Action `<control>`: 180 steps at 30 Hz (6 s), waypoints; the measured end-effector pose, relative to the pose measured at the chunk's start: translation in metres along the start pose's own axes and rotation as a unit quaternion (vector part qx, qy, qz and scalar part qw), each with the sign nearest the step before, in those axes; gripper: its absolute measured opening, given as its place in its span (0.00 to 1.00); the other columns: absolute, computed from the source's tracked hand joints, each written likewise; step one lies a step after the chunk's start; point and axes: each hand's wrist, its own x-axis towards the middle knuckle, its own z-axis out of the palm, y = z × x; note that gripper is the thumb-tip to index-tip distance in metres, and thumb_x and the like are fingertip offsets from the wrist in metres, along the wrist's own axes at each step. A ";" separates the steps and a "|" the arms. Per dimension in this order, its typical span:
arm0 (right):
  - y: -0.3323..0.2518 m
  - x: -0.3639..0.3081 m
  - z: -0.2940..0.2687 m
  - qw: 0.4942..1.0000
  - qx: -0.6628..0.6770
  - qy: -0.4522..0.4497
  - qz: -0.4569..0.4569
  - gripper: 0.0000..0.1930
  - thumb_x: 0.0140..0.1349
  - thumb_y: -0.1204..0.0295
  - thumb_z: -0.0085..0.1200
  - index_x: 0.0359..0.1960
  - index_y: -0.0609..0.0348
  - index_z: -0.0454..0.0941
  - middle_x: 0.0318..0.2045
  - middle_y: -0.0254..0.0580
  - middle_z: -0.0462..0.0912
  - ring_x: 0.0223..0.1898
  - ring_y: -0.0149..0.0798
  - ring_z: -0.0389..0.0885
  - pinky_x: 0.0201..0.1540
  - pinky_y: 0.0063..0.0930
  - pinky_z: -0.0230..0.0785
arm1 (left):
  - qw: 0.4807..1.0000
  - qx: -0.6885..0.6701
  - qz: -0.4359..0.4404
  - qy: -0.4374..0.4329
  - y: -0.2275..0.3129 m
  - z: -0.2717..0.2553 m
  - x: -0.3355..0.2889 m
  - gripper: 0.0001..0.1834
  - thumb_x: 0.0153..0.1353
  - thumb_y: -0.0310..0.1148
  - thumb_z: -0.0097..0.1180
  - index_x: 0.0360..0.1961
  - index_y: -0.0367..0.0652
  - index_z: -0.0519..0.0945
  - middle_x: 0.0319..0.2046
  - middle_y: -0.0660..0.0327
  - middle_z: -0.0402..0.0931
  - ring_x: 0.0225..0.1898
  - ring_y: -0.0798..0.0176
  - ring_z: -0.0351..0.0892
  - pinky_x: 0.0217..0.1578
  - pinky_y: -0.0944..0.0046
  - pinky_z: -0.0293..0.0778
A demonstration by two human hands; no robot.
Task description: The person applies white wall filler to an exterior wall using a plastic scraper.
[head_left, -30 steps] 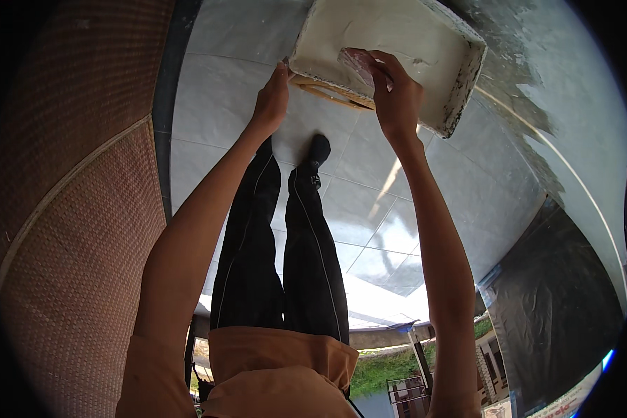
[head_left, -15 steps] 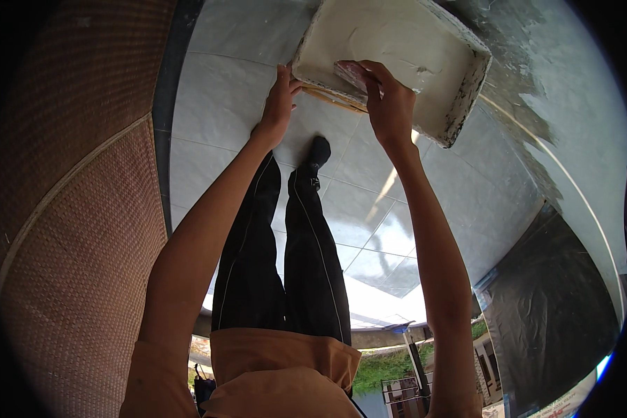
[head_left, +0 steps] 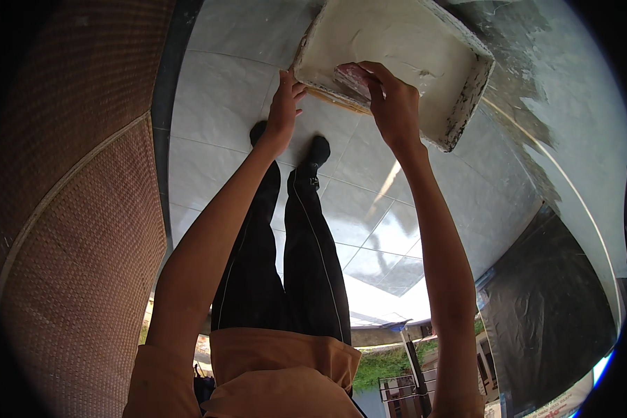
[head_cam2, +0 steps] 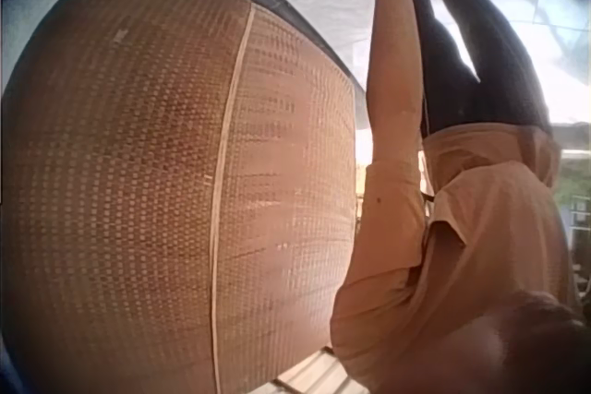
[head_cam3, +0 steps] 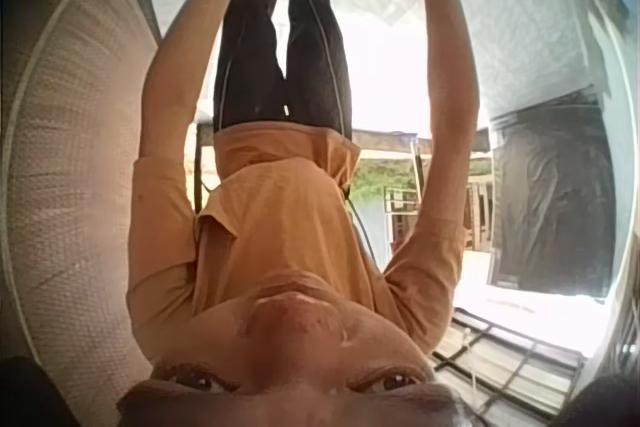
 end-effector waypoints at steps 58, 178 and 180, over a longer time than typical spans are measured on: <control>-0.427 0.009 -0.574 0.774 0.477 0.354 -0.217 0.11 0.66 0.75 0.57 0.48 0.63 0.74 0.36 0.34 0.81 0.35 0.25 0.80 0.38 0.19 0.76 | 0.294 0.337 0.838 0.313 0.657 0.114 -0.400 0.28 0.72 0.45 0.43 0.70 0.51 0.62 0.71 0.58 0.57 0.74 0.43 0.48 0.67 0.37 0.49; -0.530 0.163 -0.784 0.650 -0.014 0.642 -0.406 0.18 0.62 0.71 0.55 0.53 0.62 0.80 0.37 0.56 0.86 0.40 0.42 0.86 0.48 0.33 0.75 | 0.157 0.125 0.886 0.419 0.876 0.245 -0.441 0.22 0.68 0.39 0.46 0.63 0.63 0.74 0.68 0.66 0.65 0.72 0.53 0.55 0.69 0.42 0.43; -0.514 0.152 -0.796 0.644 0.014 0.660 -0.386 0.17 0.62 0.72 0.54 0.53 0.63 0.80 0.37 0.55 0.87 0.40 0.42 0.86 0.48 0.32 0.75 | 0.158 0.123 0.885 0.420 0.877 0.241 -0.439 0.22 0.68 0.39 0.46 0.63 0.62 0.74 0.68 0.66 0.66 0.72 0.53 0.55 0.69 0.42 0.44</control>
